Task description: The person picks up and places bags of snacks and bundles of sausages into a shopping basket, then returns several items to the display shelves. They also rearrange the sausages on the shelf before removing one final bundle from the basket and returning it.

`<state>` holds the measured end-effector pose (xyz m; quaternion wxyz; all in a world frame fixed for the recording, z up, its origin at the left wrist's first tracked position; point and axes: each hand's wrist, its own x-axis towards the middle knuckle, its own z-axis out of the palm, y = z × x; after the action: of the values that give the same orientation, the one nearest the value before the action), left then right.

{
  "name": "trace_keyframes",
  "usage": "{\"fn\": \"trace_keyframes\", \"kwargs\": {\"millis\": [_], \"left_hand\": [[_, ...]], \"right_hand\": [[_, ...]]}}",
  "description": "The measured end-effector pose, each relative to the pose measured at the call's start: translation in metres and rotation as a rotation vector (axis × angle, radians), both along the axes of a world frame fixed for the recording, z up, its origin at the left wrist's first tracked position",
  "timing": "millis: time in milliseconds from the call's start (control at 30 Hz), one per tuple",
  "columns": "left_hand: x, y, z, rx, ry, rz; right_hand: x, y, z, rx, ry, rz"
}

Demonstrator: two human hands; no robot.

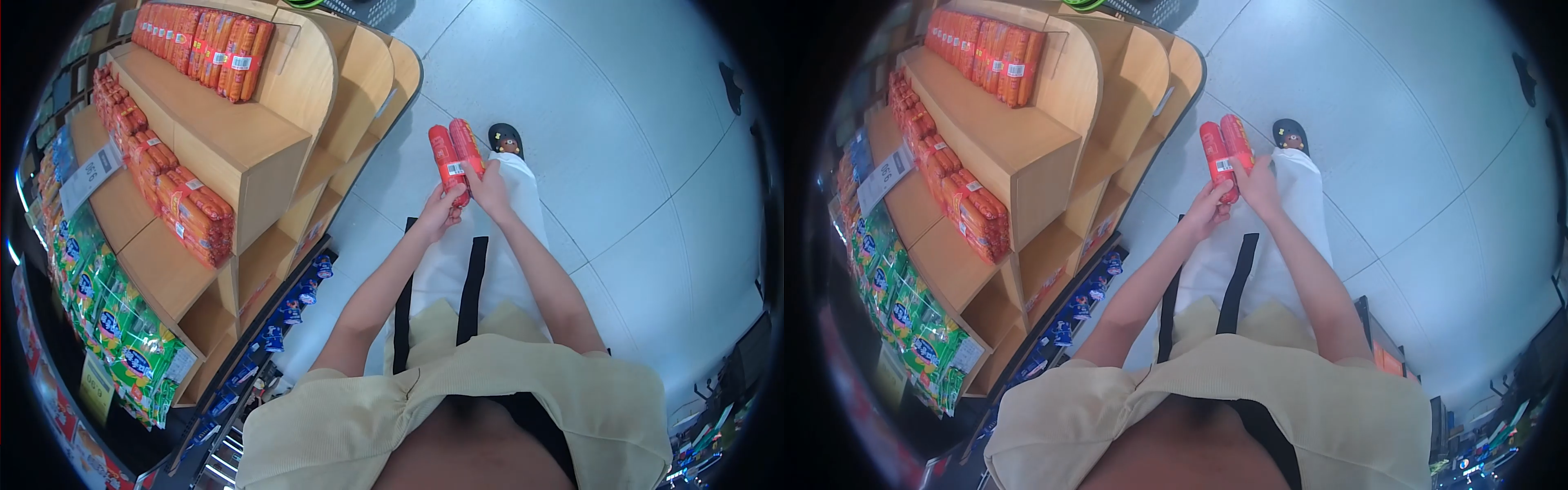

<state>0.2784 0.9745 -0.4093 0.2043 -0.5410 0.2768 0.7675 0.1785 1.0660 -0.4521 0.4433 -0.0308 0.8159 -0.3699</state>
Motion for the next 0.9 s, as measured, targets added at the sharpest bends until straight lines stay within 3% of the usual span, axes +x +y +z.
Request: {"fn": "trace_keyframes", "kwargs": {"millis": [67, 133, 167, 233, 433, 600, 633, 700, 767, 833, 900], "left_hand": [[0.009, -0.019, -0.006, -0.03, -0.006, 0.173], [0.021, -0.05, -0.016, 0.006, -0.002, 0.187], [0.027, -0.065, -0.025, 0.012, 0.036, 0.242], [0.047, -0.091, -0.039, 0.008, 0.092, 0.343], [0.088, -0.176, -0.084, -0.121, 0.173, 0.43], [0.106, -0.244, -0.128, -0.201, 0.078, 0.568], [0.128, -0.267, -0.16, 0.031, 0.091, 0.716], [0.125, -0.266, -0.16, -0.036, 0.039, 0.658], [0.126, -0.262, -0.167, -0.1, 0.004, 0.593], [0.124, -0.256, -0.174, -0.152, -0.024, 0.727], [0.126, -0.254, -0.173, -0.163, -0.002, 0.718]], "right_hand": [[0.005, -0.023, -0.002, -0.042, -0.022, 0.018], [0.009, -0.05, -0.012, -0.311, 0.026, 0.144], [0.01, -0.065, -0.021, -0.302, 0.018, 0.125], [0.02, -0.096, -0.036, -0.361, 0.03, 0.312], [0.041, -0.199, -0.068, -0.573, 0.067, 0.421], [0.066, -0.274, -0.112, -0.555, 0.131, 0.458], [0.071, -0.279, -0.117, -0.543, 0.115, 0.466], [0.09, -0.287, -0.149, -0.528, 0.136, 0.443], [0.092, -0.288, -0.148, -0.511, 0.171, 0.42], [0.091, -0.282, -0.149, -0.443, 0.253, 0.556], [0.092, -0.28, -0.147, -0.474, 0.256, 0.542]]}}
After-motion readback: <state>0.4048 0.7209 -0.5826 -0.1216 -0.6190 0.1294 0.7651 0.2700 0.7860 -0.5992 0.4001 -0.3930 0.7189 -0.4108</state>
